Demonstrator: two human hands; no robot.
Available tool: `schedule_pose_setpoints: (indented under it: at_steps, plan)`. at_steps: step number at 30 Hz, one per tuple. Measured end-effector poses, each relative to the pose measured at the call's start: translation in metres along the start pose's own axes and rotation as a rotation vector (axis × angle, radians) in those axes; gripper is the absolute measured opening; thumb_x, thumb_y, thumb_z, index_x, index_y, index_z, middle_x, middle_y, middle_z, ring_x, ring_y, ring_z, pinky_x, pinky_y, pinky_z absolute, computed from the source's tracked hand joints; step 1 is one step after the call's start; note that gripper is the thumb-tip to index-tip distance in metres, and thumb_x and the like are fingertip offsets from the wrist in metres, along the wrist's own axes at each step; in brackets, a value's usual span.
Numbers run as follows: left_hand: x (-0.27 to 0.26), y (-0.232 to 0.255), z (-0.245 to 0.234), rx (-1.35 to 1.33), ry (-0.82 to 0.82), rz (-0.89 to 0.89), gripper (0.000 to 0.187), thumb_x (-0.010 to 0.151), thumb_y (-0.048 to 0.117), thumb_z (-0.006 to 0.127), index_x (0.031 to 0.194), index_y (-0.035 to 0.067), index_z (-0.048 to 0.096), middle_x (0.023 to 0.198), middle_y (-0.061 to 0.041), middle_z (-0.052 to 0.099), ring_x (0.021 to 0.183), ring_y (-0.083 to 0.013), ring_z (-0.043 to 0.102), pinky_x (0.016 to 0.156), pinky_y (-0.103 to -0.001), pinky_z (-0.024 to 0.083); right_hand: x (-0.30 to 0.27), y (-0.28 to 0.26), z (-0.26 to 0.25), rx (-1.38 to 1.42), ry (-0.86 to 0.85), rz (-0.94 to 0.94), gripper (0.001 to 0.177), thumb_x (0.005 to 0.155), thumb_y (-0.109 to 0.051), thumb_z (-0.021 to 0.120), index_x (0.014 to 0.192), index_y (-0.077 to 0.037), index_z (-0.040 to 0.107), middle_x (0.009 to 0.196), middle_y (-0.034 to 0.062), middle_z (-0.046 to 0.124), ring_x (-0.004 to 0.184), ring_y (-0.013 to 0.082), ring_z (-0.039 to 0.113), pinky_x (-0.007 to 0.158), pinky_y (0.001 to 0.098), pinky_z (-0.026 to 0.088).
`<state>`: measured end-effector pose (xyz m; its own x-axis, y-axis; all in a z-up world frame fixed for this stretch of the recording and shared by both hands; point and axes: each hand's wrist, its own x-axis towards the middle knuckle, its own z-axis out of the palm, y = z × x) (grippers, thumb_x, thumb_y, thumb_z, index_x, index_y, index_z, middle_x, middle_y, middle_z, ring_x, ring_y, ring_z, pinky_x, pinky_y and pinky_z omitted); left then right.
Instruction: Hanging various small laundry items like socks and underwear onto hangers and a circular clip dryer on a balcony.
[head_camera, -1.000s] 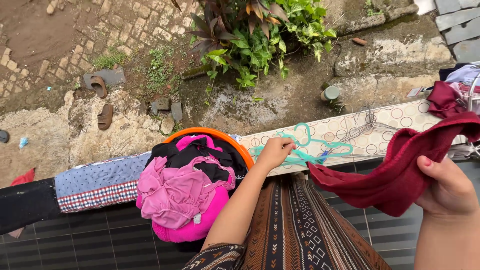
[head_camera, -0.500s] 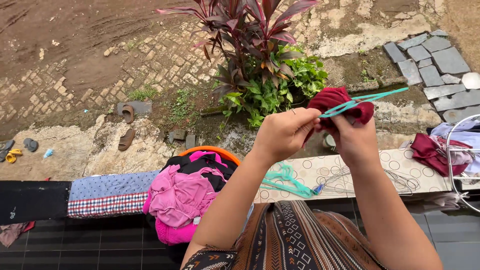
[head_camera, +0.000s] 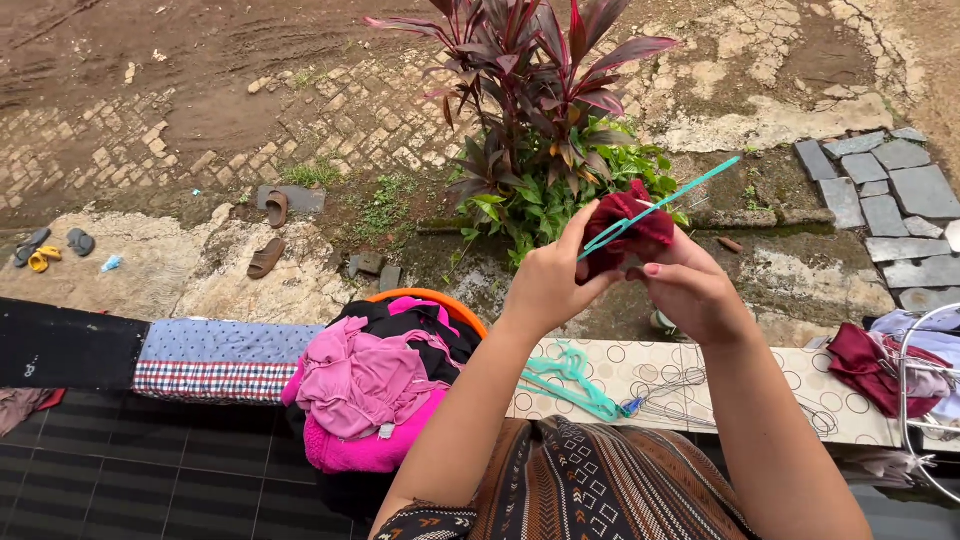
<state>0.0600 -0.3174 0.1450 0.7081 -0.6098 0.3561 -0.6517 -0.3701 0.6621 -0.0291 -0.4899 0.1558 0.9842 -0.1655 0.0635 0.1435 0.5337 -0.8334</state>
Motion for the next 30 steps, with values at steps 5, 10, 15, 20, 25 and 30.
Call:
schedule_pose_setpoints:
  at_steps: [5,10,15,20,25,30]
  plan:
    - [-0.019,-0.028,0.018,0.135,-0.023,-0.137,0.037,0.094,0.04,0.06,0.128,0.027,0.057,0.07,-0.001,0.065,0.072,-0.0338,0.073,0.074,-0.051,0.061,-0.013,-0.044,0.023,-0.564,-0.053,0.231,0.033,0.099,-0.011,0.06,0.131,-0.01,0.064,0.115,0.0025,0.072,0.106,0.0154,0.058,0.096,0.0339,0.042]
    - [-0.035,-0.013,0.001,0.137,-0.122,-0.119,0.038,0.081,0.025,0.067,0.119,0.028,0.064,0.086,-0.002,0.077,0.078,-0.036,0.072,0.062,-0.049,0.054,-0.038,-0.087,0.012,-1.381,0.363,0.055,0.036,0.11,-0.028,0.069,0.08,-0.01,0.078,0.073,-0.0012,0.074,0.072,0.0062,0.069,0.073,0.0232,0.048]
    - [-0.041,-0.012,0.013,0.158,-0.052,0.082,0.045,0.074,0.017,0.066,0.118,0.027,0.069,0.104,0.005,0.074,0.084,-0.0258,0.072,0.063,-0.043,0.056,0.003,-0.058,0.013,-1.497,-0.083,0.46,0.033,0.09,-0.041,0.073,0.11,-0.018,0.085,0.097,0.0002,0.082,0.085,0.015,0.065,0.076,0.0335,0.047]
    - [-0.038,-0.022,-0.008,0.086,-0.067,0.237,0.05,0.089,0.024,0.078,0.132,0.02,0.051,0.086,0.007,0.056,0.068,-0.0172,0.063,0.052,-0.036,0.049,0.014,-0.029,-0.024,-1.198,0.085,0.45,0.025,0.095,-0.018,0.073,0.116,-0.01,0.083,0.091,0.0052,0.081,0.071,0.0125,0.06,0.062,0.0292,0.042]
    - [-0.045,-0.039,0.001,0.21,0.045,0.551,0.006,0.101,0.025,0.07,0.101,0.019,0.07,0.079,0.005,0.064,0.065,-0.0208,0.061,0.053,-0.035,0.046,0.009,-0.021,-0.077,-0.348,0.129,0.161,0.018,0.107,-0.019,0.06,0.113,-0.004,0.069,0.093,0.0025,0.07,0.073,0.0058,0.062,0.062,0.0153,0.046]
    - [-0.058,-0.052,0.049,0.182,-0.201,0.487,0.015,0.098,0.037,0.064,0.101,0.024,0.072,0.09,0.005,0.073,0.076,-0.0247,0.069,0.051,-0.042,0.043,0.014,-0.062,-0.042,-0.231,0.162,0.114,0.015,0.107,-0.016,0.058,0.11,-0.005,0.068,0.092,0.0019,0.07,0.076,0.0092,0.064,0.063,0.0201,0.052]
